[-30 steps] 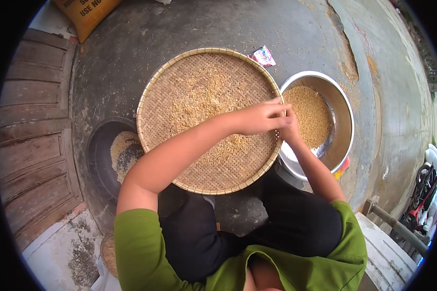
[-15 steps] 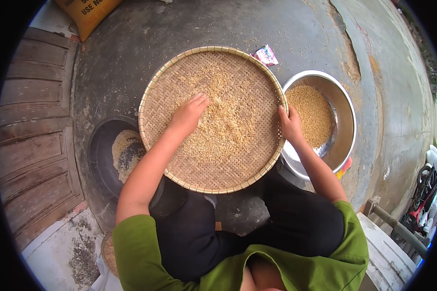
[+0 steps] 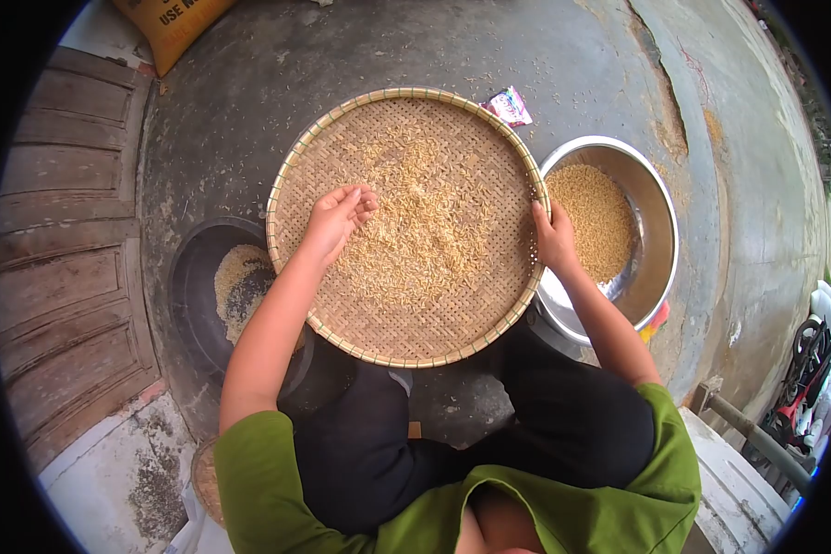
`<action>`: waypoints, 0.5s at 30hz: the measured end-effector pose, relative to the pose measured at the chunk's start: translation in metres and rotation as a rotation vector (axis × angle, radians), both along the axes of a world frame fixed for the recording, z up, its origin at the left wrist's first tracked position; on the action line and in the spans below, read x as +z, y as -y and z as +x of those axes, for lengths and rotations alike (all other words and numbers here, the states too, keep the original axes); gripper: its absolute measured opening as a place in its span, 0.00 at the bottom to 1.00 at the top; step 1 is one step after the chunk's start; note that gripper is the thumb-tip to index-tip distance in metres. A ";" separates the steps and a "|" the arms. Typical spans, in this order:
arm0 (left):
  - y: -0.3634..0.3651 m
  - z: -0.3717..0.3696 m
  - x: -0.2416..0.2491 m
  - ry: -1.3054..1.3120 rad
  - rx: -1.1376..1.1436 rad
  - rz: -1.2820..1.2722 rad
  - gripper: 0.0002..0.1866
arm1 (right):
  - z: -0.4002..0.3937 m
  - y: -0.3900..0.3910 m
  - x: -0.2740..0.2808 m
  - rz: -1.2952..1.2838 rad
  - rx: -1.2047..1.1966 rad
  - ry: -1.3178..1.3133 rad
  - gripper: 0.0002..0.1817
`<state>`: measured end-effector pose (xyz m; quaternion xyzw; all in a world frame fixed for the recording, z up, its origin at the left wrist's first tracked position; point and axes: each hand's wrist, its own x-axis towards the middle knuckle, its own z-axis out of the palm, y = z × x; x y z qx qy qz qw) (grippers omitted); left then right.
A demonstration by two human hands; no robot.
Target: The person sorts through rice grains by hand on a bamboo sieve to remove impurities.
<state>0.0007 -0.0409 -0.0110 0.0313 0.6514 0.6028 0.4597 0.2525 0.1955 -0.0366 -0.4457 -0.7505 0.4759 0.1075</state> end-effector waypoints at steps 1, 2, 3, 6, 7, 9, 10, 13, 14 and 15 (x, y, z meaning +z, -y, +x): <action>0.001 -0.001 -0.001 0.129 0.065 0.106 0.11 | -0.001 0.000 0.002 0.002 0.001 0.000 0.17; 0.000 -0.001 0.000 0.128 0.066 0.107 0.11 | -0.001 0.000 0.001 0.003 0.002 -0.001 0.17; -0.001 -0.002 0.001 0.173 0.077 0.116 0.12 | 0.000 0.000 -0.001 0.011 -0.001 -0.007 0.17; -0.003 -0.001 0.003 0.209 0.073 0.116 0.12 | 0.001 -0.001 -0.006 0.015 -0.003 -0.009 0.17; -0.004 0.000 0.004 0.200 0.061 0.107 0.12 | 0.001 -0.002 -0.008 0.011 0.000 -0.005 0.17; -0.005 0.003 0.004 0.164 0.049 0.087 0.12 | 0.002 -0.002 -0.009 0.002 -0.001 -0.008 0.17; -0.006 0.004 0.004 0.127 0.037 0.067 0.12 | 0.002 -0.003 -0.009 -0.007 -0.001 -0.010 0.17; -0.009 0.005 0.006 -0.118 -0.087 -0.087 0.11 | 0.001 -0.002 -0.007 0.018 -0.004 -0.010 0.17; -0.009 0.005 0.004 -0.117 -0.088 -0.088 0.11 | 0.001 -0.002 -0.007 0.018 -0.005 -0.008 0.17; -0.010 0.005 0.002 -0.219 -0.126 -0.115 0.10 | 0.001 -0.002 -0.006 0.016 -0.003 -0.015 0.18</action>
